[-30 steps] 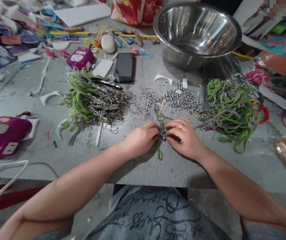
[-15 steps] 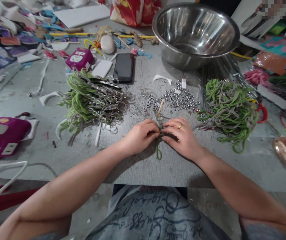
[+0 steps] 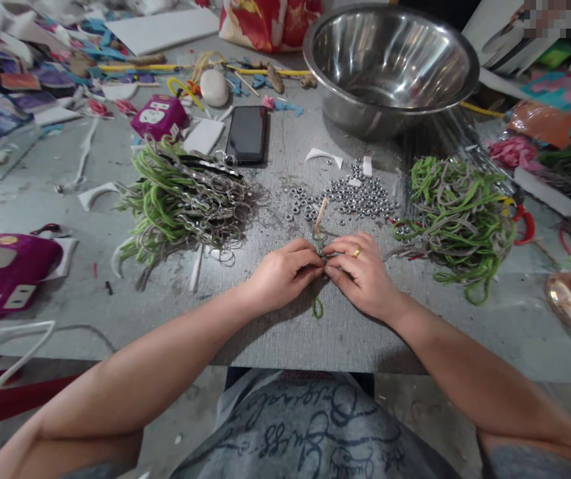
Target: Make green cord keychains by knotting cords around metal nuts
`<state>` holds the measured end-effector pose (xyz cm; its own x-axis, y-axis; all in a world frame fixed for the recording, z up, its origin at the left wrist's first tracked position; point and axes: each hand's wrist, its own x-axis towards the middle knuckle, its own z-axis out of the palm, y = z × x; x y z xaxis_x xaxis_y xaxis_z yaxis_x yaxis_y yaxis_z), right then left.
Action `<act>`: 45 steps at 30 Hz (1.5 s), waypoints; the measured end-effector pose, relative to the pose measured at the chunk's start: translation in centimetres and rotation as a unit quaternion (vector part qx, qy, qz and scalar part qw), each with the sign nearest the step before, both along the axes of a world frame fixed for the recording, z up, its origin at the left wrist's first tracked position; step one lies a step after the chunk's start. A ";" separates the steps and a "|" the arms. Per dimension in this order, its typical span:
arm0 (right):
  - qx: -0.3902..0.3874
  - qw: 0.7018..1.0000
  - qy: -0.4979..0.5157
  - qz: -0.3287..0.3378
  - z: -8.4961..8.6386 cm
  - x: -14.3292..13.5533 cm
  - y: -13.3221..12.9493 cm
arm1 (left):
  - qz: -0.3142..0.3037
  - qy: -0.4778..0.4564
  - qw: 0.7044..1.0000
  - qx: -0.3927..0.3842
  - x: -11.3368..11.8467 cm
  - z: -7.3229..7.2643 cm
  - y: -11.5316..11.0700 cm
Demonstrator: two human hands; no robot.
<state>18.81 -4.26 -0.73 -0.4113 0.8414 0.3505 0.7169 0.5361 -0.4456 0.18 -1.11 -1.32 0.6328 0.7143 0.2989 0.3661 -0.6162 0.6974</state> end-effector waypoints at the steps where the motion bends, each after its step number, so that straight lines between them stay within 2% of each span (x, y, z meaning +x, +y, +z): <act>1: 0.002 1.000 0.002 0.002 0.0 0.0 0.0 | -0.003 0.001 1.000 0.005 0.0 0.0 0.0; 8: -0.011 1.000 0.002 -0.001 0.6 0.7 0.0 | -0.031 0.045 0.998 0.005 -0.4 0.5 0.2; 17: -0.032 0.998 -0.047 0.033 0.4 0.9 0.1 | -0.047 0.114 0.992 0.028 -0.4 0.3 -0.2; 31: -0.037 0.998 -0.047 0.031 0.2 0.9 0.2 | -0.014 0.190 0.980 0.056 0.2 0.6 -0.7; 45: -0.020 0.998 -0.049 0.020 0.1 0.4 0.2 | -0.001 0.194 0.980 0.054 0.3 0.4 -0.8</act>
<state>19.17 -4.11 -0.66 -0.4764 0.8356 0.2736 0.7364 0.5492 -0.3950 0.53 -1.89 -0.91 0.7156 0.6898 0.1101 0.5885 -0.6802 0.4370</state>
